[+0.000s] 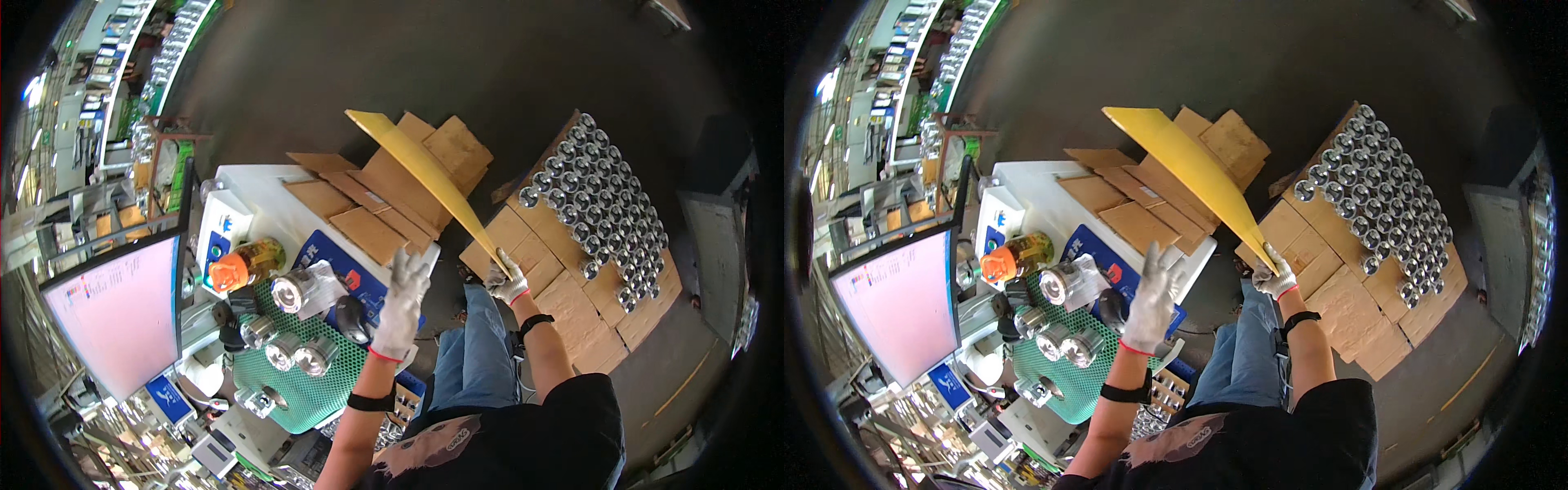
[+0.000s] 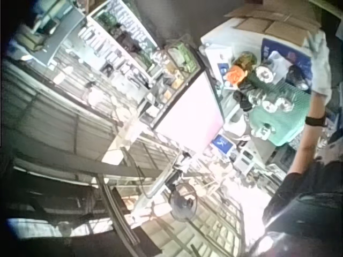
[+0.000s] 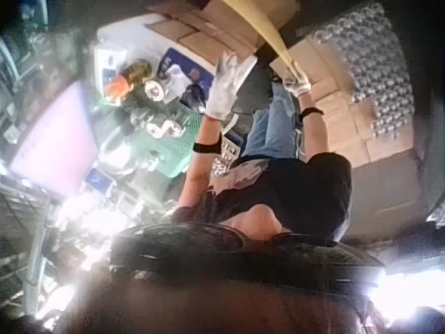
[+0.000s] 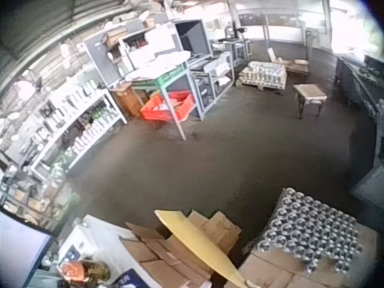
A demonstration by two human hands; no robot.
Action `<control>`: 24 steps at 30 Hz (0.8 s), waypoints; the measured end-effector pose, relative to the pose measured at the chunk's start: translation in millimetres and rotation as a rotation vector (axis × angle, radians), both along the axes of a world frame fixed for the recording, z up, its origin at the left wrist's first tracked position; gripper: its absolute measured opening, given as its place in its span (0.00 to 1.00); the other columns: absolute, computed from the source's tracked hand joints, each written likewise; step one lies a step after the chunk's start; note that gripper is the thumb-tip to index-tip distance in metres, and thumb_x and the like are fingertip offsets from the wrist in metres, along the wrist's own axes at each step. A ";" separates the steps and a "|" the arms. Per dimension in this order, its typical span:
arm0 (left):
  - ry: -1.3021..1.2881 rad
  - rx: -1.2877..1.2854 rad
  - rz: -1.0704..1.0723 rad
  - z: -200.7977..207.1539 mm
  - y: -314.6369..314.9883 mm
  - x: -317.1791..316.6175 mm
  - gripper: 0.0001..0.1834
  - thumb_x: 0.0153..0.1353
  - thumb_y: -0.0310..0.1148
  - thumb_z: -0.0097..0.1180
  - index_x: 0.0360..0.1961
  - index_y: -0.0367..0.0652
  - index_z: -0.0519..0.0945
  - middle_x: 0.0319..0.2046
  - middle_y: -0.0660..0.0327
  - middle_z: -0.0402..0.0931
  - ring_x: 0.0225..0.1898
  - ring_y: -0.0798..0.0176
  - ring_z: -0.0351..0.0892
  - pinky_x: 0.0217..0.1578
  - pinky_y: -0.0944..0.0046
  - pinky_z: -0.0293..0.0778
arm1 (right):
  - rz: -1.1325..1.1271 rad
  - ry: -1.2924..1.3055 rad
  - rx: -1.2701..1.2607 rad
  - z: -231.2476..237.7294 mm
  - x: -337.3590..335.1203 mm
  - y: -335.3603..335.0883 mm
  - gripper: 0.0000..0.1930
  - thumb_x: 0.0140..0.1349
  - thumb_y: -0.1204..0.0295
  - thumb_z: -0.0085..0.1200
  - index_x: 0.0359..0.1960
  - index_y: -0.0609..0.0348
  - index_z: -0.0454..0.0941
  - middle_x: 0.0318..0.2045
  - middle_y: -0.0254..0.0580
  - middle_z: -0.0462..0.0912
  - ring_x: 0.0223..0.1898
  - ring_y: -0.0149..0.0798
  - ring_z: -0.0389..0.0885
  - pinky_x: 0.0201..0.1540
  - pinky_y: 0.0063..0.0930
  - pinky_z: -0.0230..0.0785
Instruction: Placing metal piston components into a laser marking machine, inspecting them, and organizing them on a shipping pallet.
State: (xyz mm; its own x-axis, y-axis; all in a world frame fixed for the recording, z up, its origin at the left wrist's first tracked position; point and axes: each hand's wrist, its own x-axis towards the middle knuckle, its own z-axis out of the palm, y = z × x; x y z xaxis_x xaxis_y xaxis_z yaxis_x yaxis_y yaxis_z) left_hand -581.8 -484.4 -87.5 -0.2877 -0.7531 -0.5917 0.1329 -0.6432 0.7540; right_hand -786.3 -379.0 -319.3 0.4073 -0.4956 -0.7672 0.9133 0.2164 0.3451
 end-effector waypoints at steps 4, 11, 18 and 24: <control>0.098 0.146 0.129 -13.8 -20.3 -16.3 0.44 0.65 0.43 0.53 0.73 0.51 0.41 0.72 0.51 0.43 0.70 0.52 0.50 0.68 0.53 0.46 | 0.055 -0.026 0.026 -13.0 -18.3 27.4 0.17 0.62 0.56 0.58 0.23 0.50 0.70 0.10 0.22 0.61 0.10 0.23 0.56 0.16 0.18 0.52; -0.093 0.193 0.009 -45.2 -40.1 -58.0 0.46 0.63 0.35 0.55 0.72 0.41 0.39 0.70 0.46 0.46 0.69 0.55 0.56 0.68 0.61 0.51 | 0.290 0.028 0.173 -21.5 -1.0 55.1 0.20 0.57 0.50 0.61 0.24 0.52 0.70 0.13 0.30 0.64 0.13 0.30 0.63 0.19 0.26 0.55; -0.379 0.103 0.024 -54.6 -82.2 -62.0 0.38 0.56 0.38 0.64 0.63 0.32 0.62 0.57 0.51 0.71 0.57 0.60 0.70 0.58 0.63 0.64 | 0.323 0.038 0.299 -35.8 20.5 97.5 0.17 0.57 0.50 0.61 0.26 0.48 0.73 0.16 0.31 0.71 0.14 0.31 0.65 0.18 0.27 0.55; -0.679 -0.113 -0.086 -47.9 -90.0 -61.0 0.30 0.59 0.42 0.60 0.55 0.30 0.71 0.48 0.51 0.79 0.48 0.55 0.79 0.50 0.58 0.71 | 0.530 0.230 0.399 -48.6 -8.3 110.7 0.17 0.57 0.50 0.63 0.26 0.47 0.75 0.19 0.29 0.75 0.16 0.30 0.67 0.16 0.27 0.55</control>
